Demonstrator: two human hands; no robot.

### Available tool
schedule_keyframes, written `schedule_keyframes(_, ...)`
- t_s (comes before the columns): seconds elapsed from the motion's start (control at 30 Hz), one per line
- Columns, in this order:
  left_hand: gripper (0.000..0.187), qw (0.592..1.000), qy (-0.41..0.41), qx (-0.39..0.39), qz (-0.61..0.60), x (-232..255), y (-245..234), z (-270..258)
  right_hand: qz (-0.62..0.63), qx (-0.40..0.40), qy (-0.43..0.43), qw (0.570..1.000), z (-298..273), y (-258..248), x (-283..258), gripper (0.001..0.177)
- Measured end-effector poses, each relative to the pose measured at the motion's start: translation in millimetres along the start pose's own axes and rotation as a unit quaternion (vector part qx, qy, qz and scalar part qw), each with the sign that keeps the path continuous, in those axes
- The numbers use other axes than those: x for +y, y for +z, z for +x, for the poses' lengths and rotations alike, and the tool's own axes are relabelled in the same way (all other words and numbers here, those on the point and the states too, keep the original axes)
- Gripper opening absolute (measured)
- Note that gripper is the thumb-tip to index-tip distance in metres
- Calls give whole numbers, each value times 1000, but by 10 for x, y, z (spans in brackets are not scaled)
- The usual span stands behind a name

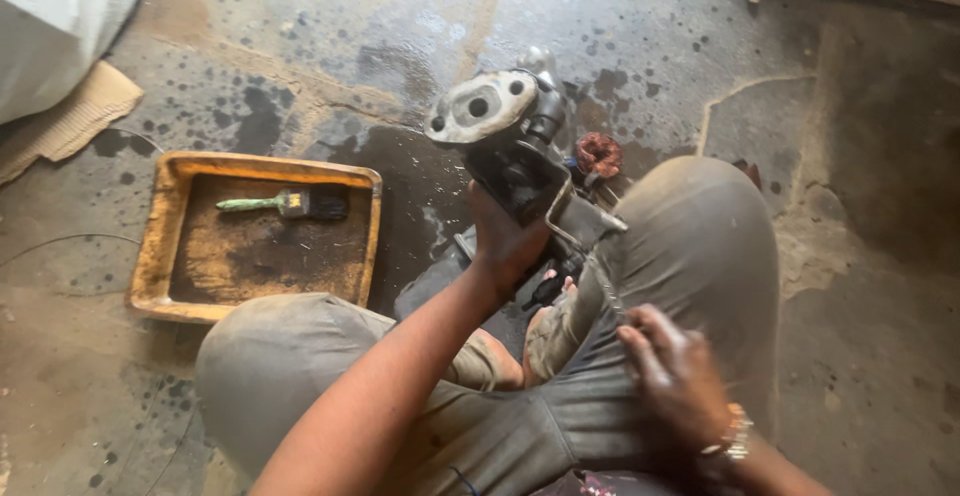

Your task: The person sits on the floor and scrubs a cylindrical mechanical part with a wire brush and a steel wool pad. They rotate the part to clean different sides and rinse it with water from a plastic bottle.

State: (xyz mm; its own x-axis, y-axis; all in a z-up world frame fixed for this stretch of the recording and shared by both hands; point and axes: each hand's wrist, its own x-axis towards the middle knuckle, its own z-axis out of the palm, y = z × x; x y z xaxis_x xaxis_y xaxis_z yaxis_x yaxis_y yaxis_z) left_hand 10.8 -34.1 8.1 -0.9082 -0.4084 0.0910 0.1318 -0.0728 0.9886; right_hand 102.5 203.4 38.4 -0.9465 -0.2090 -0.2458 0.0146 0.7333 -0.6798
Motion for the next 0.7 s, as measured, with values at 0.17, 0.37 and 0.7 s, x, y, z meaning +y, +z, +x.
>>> schedule_keyframes(0.17, 58, 982, 21, 24, -184, -234, -195, 135, 26, 26, -83, 996, 281, 437, -321, 20)
schedule_keyframes(0.37, 116, 885, 144, 267, 353, -680, -587, 738, -75, 174, -502, 844, 979, 769, -865, 17)
schedule_keyframes(0.7, 52, 960, -148, 199, 130, -985, -1173, 1280, 322, -185, 119, 921, 1506, 1466, -1622, 11)
